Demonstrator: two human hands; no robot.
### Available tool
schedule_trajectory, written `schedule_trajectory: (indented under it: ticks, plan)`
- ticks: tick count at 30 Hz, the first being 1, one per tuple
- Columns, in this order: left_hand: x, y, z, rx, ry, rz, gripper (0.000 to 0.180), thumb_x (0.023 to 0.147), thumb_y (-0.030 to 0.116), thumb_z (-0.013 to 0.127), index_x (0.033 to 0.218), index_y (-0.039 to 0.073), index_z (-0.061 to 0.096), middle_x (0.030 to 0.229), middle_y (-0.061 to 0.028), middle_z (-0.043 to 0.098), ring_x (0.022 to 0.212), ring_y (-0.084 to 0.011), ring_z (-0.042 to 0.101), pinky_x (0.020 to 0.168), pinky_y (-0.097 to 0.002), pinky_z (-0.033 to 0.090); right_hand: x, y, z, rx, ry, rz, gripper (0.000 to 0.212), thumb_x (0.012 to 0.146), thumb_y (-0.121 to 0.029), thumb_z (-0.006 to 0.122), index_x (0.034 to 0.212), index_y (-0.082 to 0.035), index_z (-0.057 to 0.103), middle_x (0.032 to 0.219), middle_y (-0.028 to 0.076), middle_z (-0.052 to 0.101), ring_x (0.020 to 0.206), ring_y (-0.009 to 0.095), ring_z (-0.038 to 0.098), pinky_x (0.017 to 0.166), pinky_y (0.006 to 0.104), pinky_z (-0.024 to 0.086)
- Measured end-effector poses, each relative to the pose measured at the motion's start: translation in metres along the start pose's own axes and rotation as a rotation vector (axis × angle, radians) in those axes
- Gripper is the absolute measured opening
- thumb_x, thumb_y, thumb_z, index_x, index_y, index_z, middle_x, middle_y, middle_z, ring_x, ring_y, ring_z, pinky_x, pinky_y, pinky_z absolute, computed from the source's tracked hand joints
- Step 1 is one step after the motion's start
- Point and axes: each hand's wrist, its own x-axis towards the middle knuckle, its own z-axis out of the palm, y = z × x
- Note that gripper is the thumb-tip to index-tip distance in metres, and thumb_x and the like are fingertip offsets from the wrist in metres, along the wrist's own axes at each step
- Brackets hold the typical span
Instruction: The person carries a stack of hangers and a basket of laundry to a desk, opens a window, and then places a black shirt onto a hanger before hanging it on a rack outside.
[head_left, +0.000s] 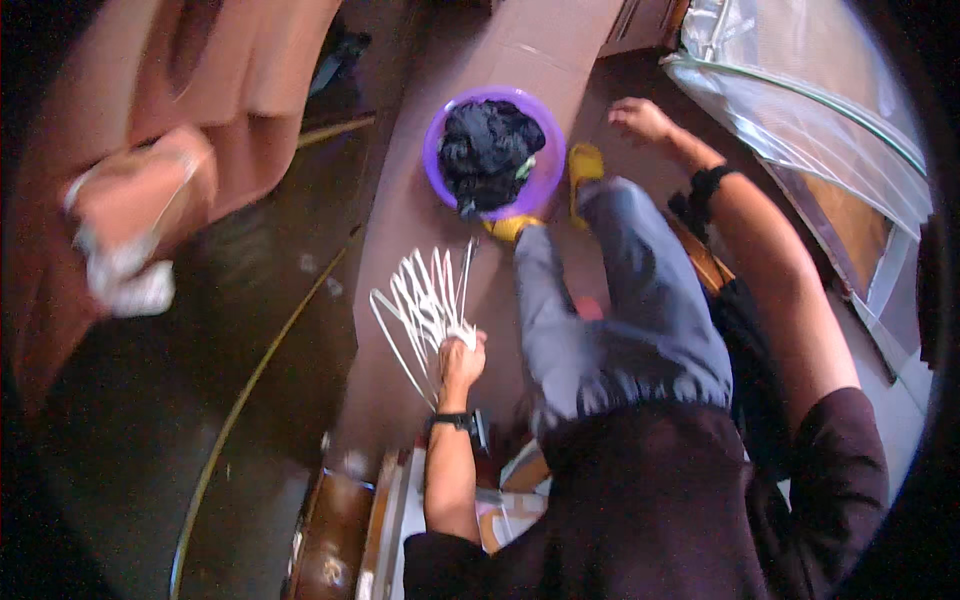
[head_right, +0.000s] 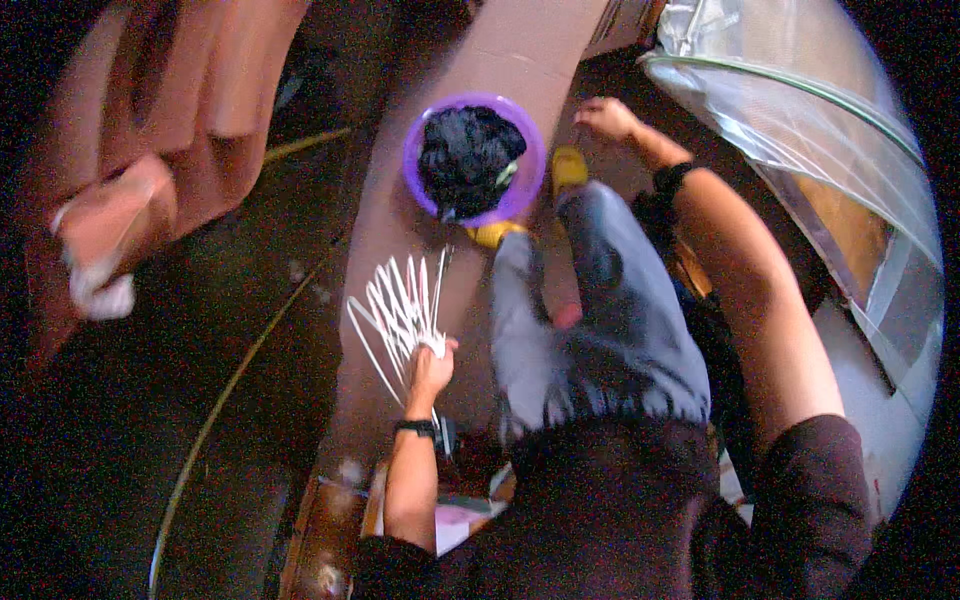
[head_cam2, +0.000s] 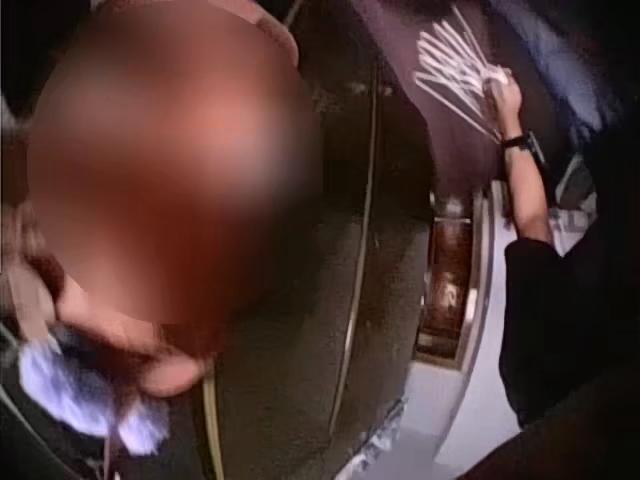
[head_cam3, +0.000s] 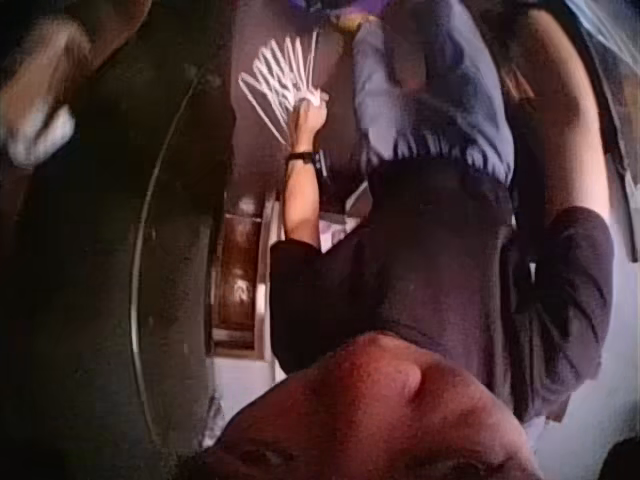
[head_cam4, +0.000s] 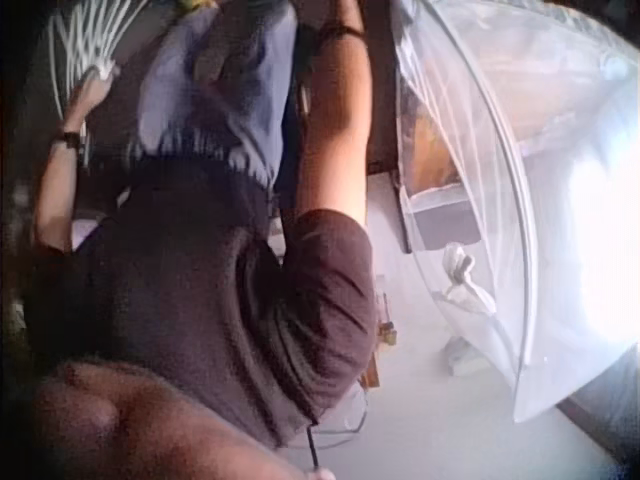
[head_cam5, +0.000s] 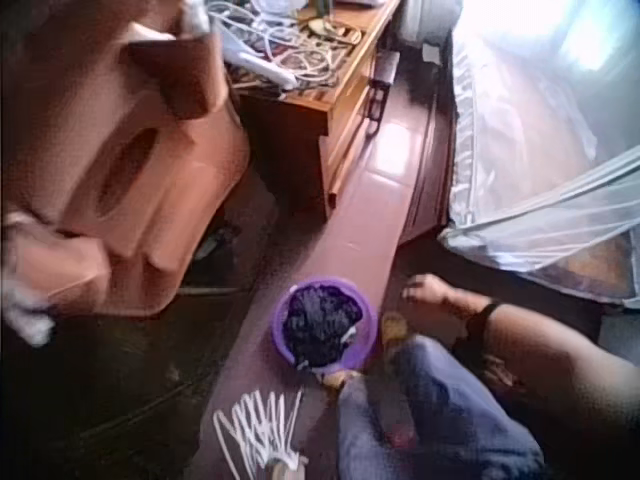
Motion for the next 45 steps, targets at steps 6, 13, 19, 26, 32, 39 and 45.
schedule_trajectory:
  ticks: [6,13,19,26,32,39,45]
  plan:
    - [0.005,0.038,-0.025,-0.193,0.071,0.011,0.019,0.086,0.017,0.053,0.087,0.012,0.072,0.089,-0.0165,0.068,0.082,-0.0358,0.065,0.075,-0.0444,0.051,0.039,-0.165,-0.056,0.443,-0.143,-0.013,0.029,0.096,-0.014,0.051,0.123,-0.004,0.055,0.098,0.006,0.066,0.078,0.018,0.065,0.068,0.0334,0.057]
    - [0.015,0.083,-0.004,-0.386,0.22,-0.12,0.017,0.085,0.011,0.055,0.087,0.006,0.071,0.085,-0.0151,0.069,0.08,-0.0295,0.067,0.073,-0.0413,0.052,0.071,-0.171,-0.134,0.504,-0.1,0.241,0.036,0.092,-0.029,0.057,0.117,-0.003,0.054,0.107,0.014,0.06,0.094,0.031,0.062,0.077,0.0471,0.055]
    - [0.038,0.088,0.068,-0.505,0.29,-0.118,0.02,0.083,0.023,0.055,0.082,0.013,0.072,0.086,-0.0174,0.069,0.084,-0.0364,0.066,0.076,-0.0467,0.052,0.049,-0.203,-0.104,1.038,-0.018,0.128,0.034,0.091,-0.019,0.052,0.119,-0.003,0.043,0.116,0.021,0.049,0.107,0.041,0.053,0.095,0.0595,0.044]
    - [0.073,0.115,0.088,-0.482,0.235,-0.111,0.031,0.082,0.033,0.057,0.096,0.008,0.07,0.097,-0.0205,0.067,0.089,-0.0404,0.063,0.077,-0.0475,0.05,0.047,-0.229,0.006,1.201,-0.198,0.299,0.036,0.092,-0.015,0.047,0.12,0.004,0.037,0.119,0.022,0.044,0.117,0.044,0.045,0.102,0.0623,0.036]
    - [0.076,0.122,0.107,-0.41,0.114,-0.295,0.036,0.085,0.033,0.059,0.099,0.001,0.065,0.103,-0.0224,0.065,0.094,-0.0363,0.062,0.08,-0.0435,0.05,0.035,-0.244,-0.02,1.122,-0.214,0.19,0.042,0.094,-0.02,0.048,0.129,0.002,0.038,0.12,0.018,0.048,0.107,0.035,0.054,0.091,0.0564,0.049]
    - [0.108,0.09,0.175,-0.557,0.216,-0.193,0.051,0.086,0.038,0.06,0.111,-0.007,0.057,0.113,-0.0246,0.062,0.102,-0.0332,0.061,0.088,-0.0425,0.048,0.09,-0.225,-0.16,0.577,-0.165,-0.055,0.038,0.092,-0.025,0.052,0.124,-0.004,0.054,0.114,0.015,0.061,0.096,0.03,0.064,0.08,0.0503,0.054]
    - [0.123,0.13,0.133,-0.813,0.33,-0.373,0.057,0.084,0.041,0.065,0.12,-0.002,0.057,0.115,-0.0207,0.063,0.105,-0.0291,0.062,0.089,-0.043,0.047,0.241,-0.129,-0.362,-1.211,0.623,-0.556,0.028,0.079,-0.032,0.064,0.1,-0.014,0.067,0.101,0.008,0.065,0.097,0.03,0.058,0.088,0.048,0.046]
